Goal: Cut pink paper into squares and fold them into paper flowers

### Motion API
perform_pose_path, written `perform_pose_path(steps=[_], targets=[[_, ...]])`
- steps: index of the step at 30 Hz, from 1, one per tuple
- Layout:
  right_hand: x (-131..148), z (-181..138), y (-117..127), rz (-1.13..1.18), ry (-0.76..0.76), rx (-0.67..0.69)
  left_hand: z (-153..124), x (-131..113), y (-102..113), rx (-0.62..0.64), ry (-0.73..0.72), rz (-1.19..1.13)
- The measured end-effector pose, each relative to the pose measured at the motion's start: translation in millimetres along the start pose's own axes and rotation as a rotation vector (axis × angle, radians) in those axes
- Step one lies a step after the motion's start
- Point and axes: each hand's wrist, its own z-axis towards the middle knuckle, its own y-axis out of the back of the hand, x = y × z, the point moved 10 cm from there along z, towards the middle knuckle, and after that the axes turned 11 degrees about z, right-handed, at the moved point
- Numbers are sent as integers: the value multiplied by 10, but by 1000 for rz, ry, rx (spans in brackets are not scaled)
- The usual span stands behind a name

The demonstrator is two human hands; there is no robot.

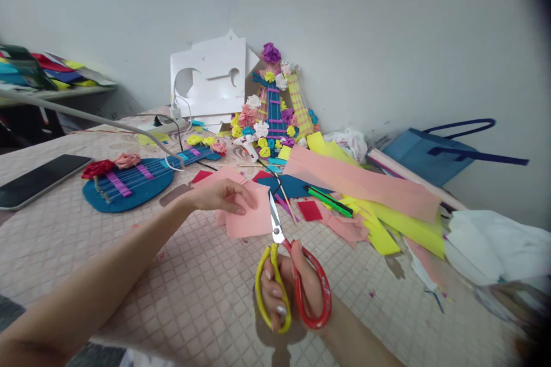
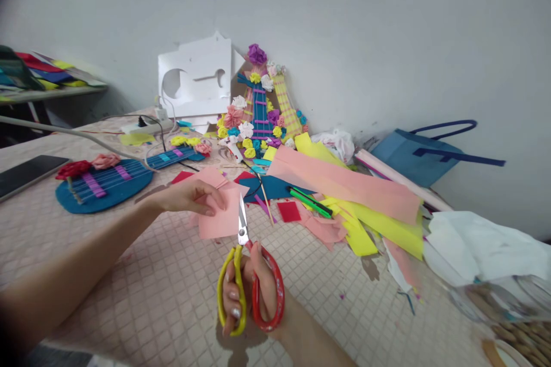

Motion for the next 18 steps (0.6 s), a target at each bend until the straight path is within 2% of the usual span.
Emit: perform_pose_path(steps=[8,18], targets=[[46,-2,-8,-24,21,-12,19,22,-100,39,-9,-56],[50,14,47,-12,48,-27,14,61,-69,19,-1,-26]])
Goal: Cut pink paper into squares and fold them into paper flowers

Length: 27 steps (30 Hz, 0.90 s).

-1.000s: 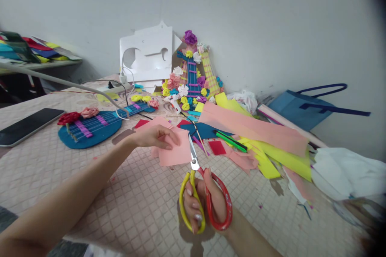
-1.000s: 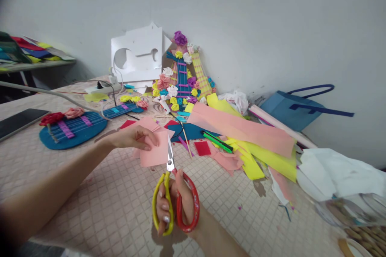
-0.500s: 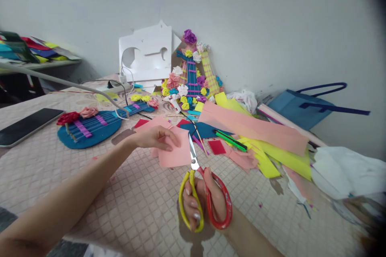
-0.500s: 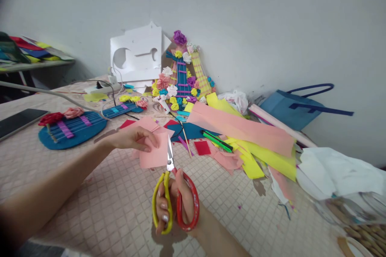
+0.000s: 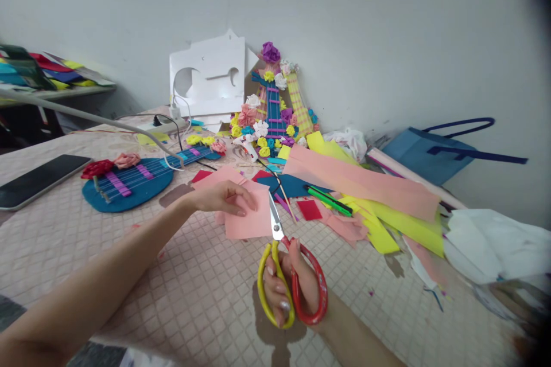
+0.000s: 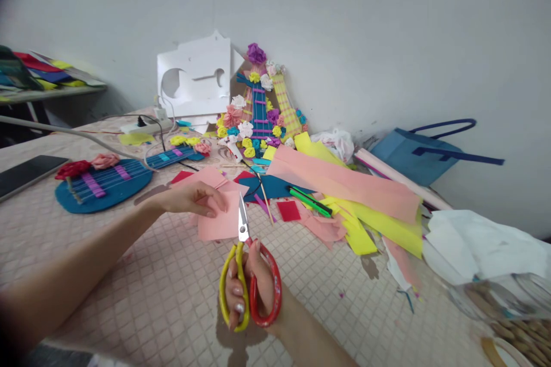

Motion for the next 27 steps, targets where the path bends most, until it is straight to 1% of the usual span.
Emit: perform_pose_path(steps=[6,14,22,27], targets=[[-21,0,-45,16,-47,40,13,-54,-32,14,-23,-23],[17,-16,-92,14,-25,38,12,-67,-91,40,-18,-50],[15,-4,-10,-22,2,-39,7,-33,-79,41,5,-26],[74,11,42,-64,58,-67,6,-4,-80,61,3,7]])
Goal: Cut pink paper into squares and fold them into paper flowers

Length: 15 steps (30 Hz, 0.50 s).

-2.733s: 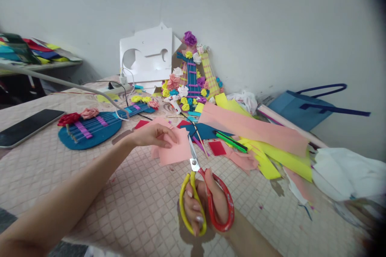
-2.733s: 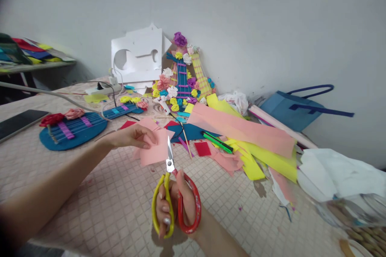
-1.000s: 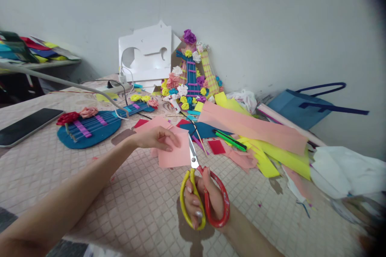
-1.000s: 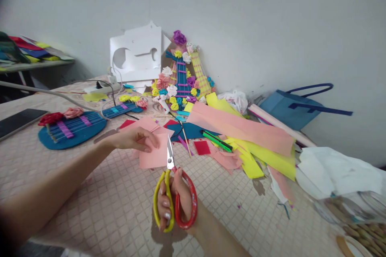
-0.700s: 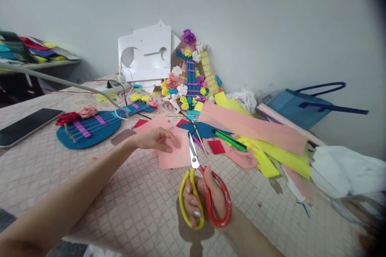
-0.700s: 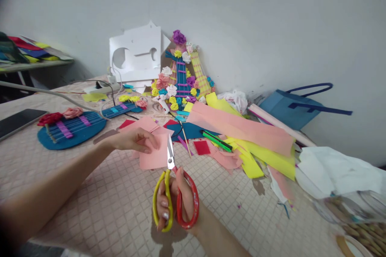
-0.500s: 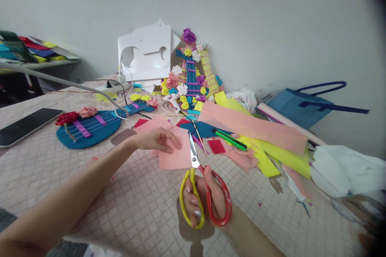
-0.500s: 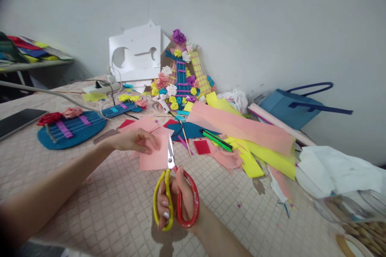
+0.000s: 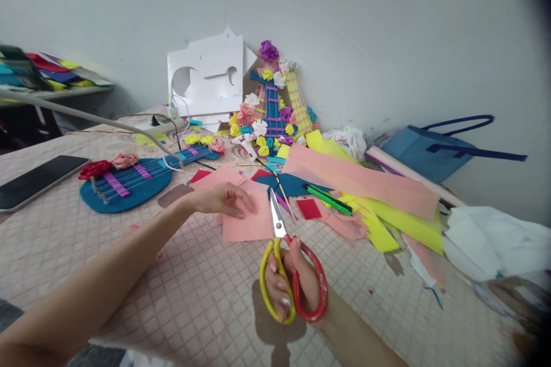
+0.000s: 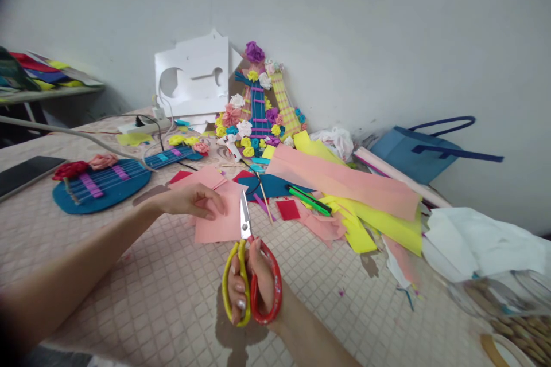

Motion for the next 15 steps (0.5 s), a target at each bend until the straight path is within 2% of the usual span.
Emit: perform_pose_path(steps=[4,6,8,12,15], targets=[[85,-5,92,-106,23,-53,-25,38,56,-22,37,41],[275,-33,176,-288,111,-131,-52,75,140,-71,75,49],[572,-90,256,-596,219,-241,-93,160,267,-156,146,46],[1436,-348,368,-1444,502,-672,-185,425,518,-337,297,37],[1913,-538,549,-1887,518,-1050,-234,625,642,-432,393,122]])
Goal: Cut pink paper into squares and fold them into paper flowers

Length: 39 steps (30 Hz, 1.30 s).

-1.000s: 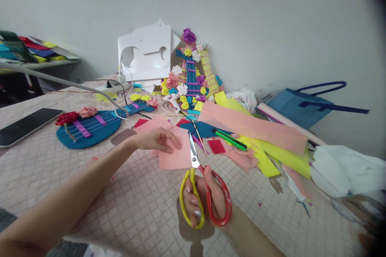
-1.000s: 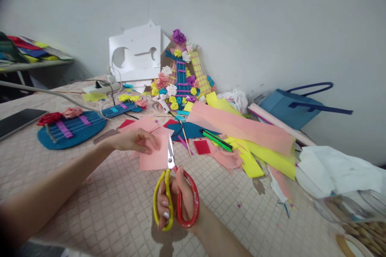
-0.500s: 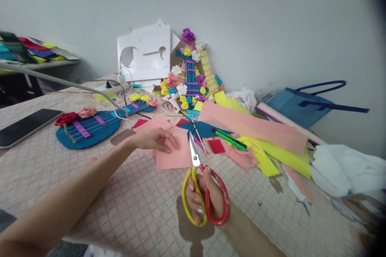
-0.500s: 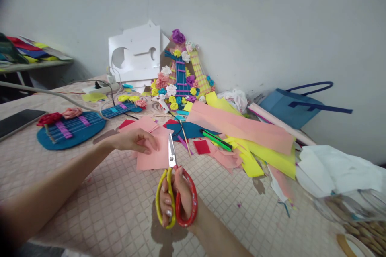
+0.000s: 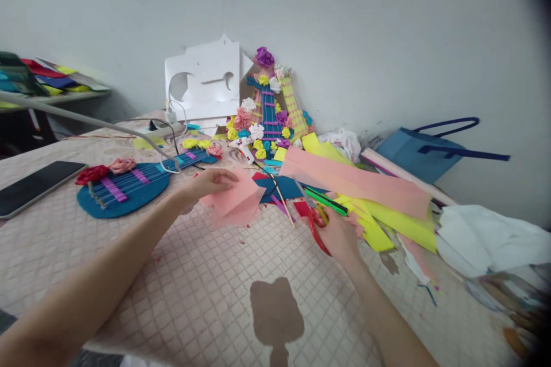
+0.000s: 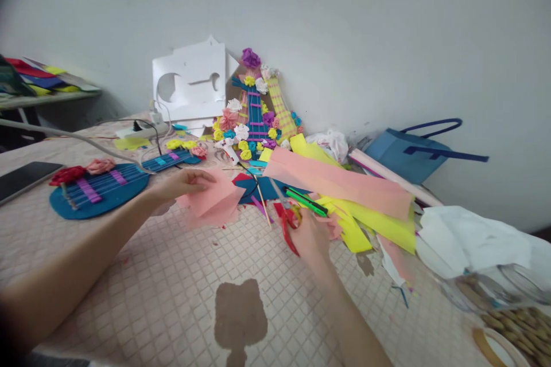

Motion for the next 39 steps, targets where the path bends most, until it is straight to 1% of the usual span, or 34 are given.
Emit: perform_pose_path(steps=[2,4,6,9,12,15,18,21,24,26,29,36,39], targets=[[-144,128,72,-137,59,-81,30,120,66,-77,50,131],[-286,209,57,-145,99,-96,32,219,145,-149,91,253],[-384,249,32,-142,140,-105,11,308,232,-210,128,325],[-449,260,6,-133,191,-116,-32,416,348,-271,177,380],[-430,250,16,-138,227,-128,-54,451,382,-280,202,411],[-273,206,88,-116,297,-181,-42,358,286,-216,154,410],[16,91,130,12,418,-216,-33,142,67,-70,26,391],[335,-77,45,173,538,-146,-73,-81,-151,70,-102,393],[603,-264,-91,296,637,-39,-115,-206,-278,142,-174,407],[704,-352,-182,360,653,37,-124,-236,-316,160,-199,414],[776,-430,-272,423,651,116,-118,-233,-334,165,-222,424],[806,-477,-308,511,639,165,-130,-206,-328,182,-234,445],[840,-506,-348,579,613,229,-130,-211,-324,176,-233,454]])
